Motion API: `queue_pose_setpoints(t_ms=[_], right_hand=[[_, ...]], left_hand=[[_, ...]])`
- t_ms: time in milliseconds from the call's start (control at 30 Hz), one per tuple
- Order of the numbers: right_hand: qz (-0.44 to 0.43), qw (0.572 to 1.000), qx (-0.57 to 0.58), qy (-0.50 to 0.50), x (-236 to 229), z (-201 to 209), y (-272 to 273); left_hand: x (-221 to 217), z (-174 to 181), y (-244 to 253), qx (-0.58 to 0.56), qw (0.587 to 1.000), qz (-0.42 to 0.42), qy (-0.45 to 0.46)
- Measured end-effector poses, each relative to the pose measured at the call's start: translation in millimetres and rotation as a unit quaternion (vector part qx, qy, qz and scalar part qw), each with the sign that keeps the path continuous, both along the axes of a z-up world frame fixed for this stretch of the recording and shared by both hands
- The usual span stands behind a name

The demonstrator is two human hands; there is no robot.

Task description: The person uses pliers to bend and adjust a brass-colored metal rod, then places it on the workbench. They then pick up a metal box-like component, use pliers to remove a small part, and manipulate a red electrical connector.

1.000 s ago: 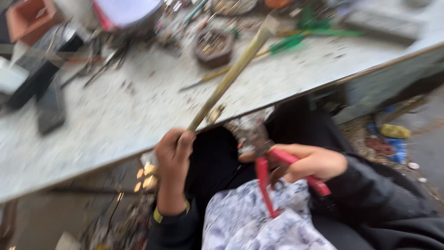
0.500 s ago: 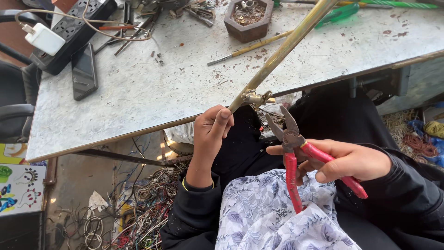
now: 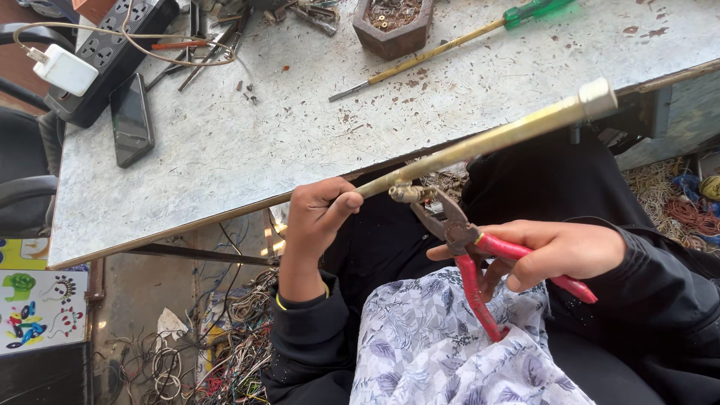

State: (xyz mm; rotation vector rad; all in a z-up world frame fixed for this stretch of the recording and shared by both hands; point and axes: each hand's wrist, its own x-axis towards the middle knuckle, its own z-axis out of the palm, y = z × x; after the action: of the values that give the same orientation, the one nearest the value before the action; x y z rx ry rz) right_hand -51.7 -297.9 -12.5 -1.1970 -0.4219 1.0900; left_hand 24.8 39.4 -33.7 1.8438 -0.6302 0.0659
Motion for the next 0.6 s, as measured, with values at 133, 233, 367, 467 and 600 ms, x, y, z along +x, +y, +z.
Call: queue_pose_setpoints(t_ms=[133, 233, 367, 467, 600], right_hand=[[0.018, 1.000, -0.018, -0.013, 5, -3, 7], [0.022, 0.998, 0.051, -0.010, 9, 0, 12], [-0.013, 0.996, 0.069, 0.052, 5, 7, 15], [-0.047, 0.995, 0.074, 0.056, 1, 13, 15], [-0.090, 0.988, 0.088, 0.090, -5, 18, 19]], left_hand=[[-5, 13, 11, 0.068, 0.997, 0.031, -0.028], [-7, 20, 10, 0.088, 0.995, 0.026, -0.025], [-12, 23, 1, 0.107, 0.993, 0.029, -0.032], [-14, 26, -6, 0.119, 0.989, 0.058, -0.059], [-19, 26, -12, 0.116, 0.986, 0.074, -0.098]])
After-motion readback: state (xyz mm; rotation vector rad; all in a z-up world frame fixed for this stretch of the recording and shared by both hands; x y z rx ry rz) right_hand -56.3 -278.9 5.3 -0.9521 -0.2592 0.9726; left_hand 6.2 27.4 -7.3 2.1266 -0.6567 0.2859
